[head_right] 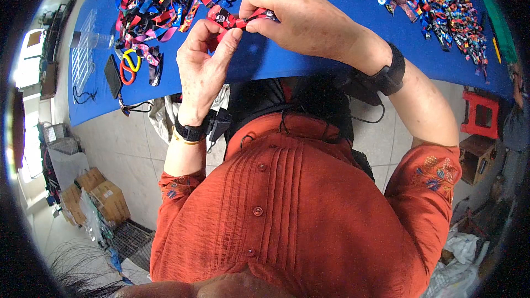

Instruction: Sorting and organizing colorful lanyards on a factory assembly table.

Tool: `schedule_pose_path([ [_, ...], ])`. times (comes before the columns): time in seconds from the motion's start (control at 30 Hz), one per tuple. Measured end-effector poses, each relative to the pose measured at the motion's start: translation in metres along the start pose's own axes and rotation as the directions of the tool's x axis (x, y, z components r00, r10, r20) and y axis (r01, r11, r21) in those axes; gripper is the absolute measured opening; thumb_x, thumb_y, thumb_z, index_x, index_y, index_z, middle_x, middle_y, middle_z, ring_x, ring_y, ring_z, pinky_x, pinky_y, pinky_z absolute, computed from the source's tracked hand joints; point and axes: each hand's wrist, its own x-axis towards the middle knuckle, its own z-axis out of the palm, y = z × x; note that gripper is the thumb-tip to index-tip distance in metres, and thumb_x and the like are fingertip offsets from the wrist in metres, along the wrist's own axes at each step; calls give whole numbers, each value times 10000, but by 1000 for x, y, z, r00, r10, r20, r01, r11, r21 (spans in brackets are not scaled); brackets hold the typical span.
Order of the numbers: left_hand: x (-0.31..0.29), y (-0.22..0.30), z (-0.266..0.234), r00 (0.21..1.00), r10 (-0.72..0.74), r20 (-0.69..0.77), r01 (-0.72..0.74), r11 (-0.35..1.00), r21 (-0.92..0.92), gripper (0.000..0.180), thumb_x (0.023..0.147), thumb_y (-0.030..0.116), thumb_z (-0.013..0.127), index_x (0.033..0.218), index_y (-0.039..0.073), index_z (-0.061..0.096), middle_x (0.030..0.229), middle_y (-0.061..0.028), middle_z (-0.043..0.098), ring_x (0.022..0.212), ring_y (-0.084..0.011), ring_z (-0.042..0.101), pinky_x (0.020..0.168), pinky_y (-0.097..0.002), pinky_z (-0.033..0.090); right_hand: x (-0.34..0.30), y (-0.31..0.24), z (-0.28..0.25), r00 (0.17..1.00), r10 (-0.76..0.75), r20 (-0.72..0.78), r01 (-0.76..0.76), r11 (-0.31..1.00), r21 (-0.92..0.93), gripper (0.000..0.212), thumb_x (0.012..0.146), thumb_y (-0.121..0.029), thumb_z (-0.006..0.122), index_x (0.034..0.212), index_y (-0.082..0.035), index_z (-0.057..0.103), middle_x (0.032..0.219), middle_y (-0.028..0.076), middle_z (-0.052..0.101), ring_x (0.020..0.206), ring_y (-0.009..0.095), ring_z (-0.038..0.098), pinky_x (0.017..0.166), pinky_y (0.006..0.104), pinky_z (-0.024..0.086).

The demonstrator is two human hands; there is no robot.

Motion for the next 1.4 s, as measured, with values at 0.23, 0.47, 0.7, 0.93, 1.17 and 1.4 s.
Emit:
schedule_pose_path([
  [0.23,-2,-4,1,995,-103,10,103,969,-226,147,890,57,699,833,33,565,745,34,576,690,-31,479,605,-209,415,-1,-1,-4,990,138,41,-138,990,10,137,832,-108,675,934,-40,613,798,132,637,742,309,634,681,373,503],
  [0.47,3,-2,1,987,-146,68,159,945,-287,154,896,56,692,823,55,556,716,58,510,671,-29,427,582,-205,374,6,0,-15,992,89,91,-93,995,41,245,799,-46,734,1021,-20,634,961,89,642,845,213,618,782,311,502],
  [0.7,6,-3,2,985,-150,89,160,980,-116,202,894,99,703,796,41,536,689,37,497,668,-46,410,573,-235,391,13,-3,-14,986,126,109,-124,992,-24,98,813,-111,706,881,-54,665,851,83,657,804,271,641,764,359,490],
  [0.93,18,0,-21,977,19,212,-105,909,403,324,863,185,719,1097,7,584,961,-119,653,776,-189,604,735,-293,483,17,17,-23,997,74,36,-69,988,-140,100,825,-161,694,850,-65,681,813,115,663,779,324,654,699,405,516],
  [1.17,15,-49,-52,943,-121,311,-191,569,800,814,809,445,741,1393,-13,409,1455,-293,374,1377,-453,337,1106,-558,315,28,60,-75,945,319,-73,-325,941,-93,143,873,-174,655,908,-44,703,825,130,658,770,294,652,683,371,501],
  [1.4,44,-23,-42,811,-445,380,-194,407,892,926,753,460,775,1359,-116,376,1399,-374,406,1309,-485,428,1031,-451,461,50,121,-116,936,320,-147,-342,926,-159,130,895,-111,657,952,-1,696,857,114,668,785,209,636,722,317,493],
])
